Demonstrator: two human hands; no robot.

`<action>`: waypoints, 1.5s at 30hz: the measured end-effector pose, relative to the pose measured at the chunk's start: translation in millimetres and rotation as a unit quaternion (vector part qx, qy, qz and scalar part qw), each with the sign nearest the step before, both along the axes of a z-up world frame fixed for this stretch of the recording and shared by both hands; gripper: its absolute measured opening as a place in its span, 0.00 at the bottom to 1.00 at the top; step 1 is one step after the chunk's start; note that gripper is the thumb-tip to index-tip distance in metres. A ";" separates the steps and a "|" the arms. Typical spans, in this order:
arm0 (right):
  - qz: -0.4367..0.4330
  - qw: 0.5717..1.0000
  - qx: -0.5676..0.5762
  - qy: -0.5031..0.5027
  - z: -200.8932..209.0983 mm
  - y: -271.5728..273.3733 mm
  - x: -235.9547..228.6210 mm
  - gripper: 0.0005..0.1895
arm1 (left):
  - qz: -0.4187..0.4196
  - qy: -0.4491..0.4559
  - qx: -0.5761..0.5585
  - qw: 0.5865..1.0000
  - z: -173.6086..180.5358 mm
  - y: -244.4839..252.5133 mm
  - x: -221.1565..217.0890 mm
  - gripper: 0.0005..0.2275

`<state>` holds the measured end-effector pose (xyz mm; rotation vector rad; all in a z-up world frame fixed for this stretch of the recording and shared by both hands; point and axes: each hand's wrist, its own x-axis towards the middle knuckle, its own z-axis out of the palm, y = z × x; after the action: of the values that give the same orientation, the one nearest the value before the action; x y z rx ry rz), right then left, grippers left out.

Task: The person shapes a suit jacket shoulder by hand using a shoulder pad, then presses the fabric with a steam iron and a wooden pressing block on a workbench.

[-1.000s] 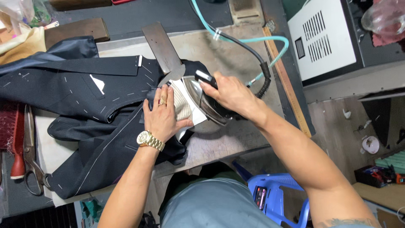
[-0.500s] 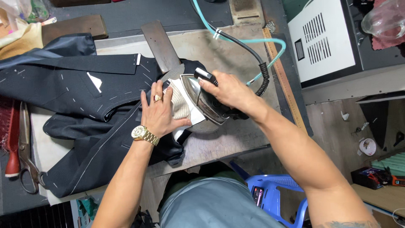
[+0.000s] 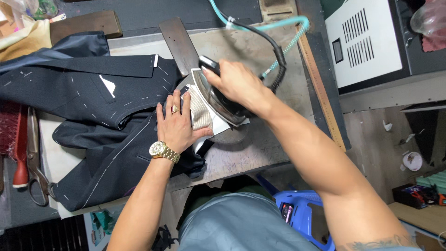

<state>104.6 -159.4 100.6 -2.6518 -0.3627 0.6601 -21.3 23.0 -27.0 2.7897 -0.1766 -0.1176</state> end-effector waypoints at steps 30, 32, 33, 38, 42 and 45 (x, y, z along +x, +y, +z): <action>-0.185 0.972 -0.041 0.137 7.2 -149.3 -186.4 0.29 | -0.004 -0.021 -0.029 0.999 -0.2 -0.7 -3.0 0.61; -0.250 0.955 -0.060 0.147 -1.8 -164.7 -177.0 0.30 | 0.002 -0.015 -0.028 0.999 -2.0 0.5 -3.4 0.61; -0.270 0.955 -0.047 0.115 -14.6 -173.1 -172.7 0.32 | 0.001 -0.015 -0.026 1.000 -3.3 -0.1 -3.5 0.61; -0.385 0.919 0.072 0.041 -46.2 -182.7 -153.8 0.27 | -0.004 -0.008 -0.021 1.000 1.3 0.4 -2.1 0.60; -0.206 0.976 -0.041 -0.063 -47.4 -191.8 -193.6 0.35 | -0.017 0.012 -0.025 0.999 4.7 3.5 -0.2 0.60; -0.003 0.960 -0.189 -0.208 -65.9 -191.0 -221.7 0.28 | -0.017 0.022 -0.032 0.999 6.2 4.1 1.1 0.60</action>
<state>-117.1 -350.4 34.6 -3.1569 -0.3725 0.1690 -20.2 27.1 -20.8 2.7187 -0.2124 -0.1786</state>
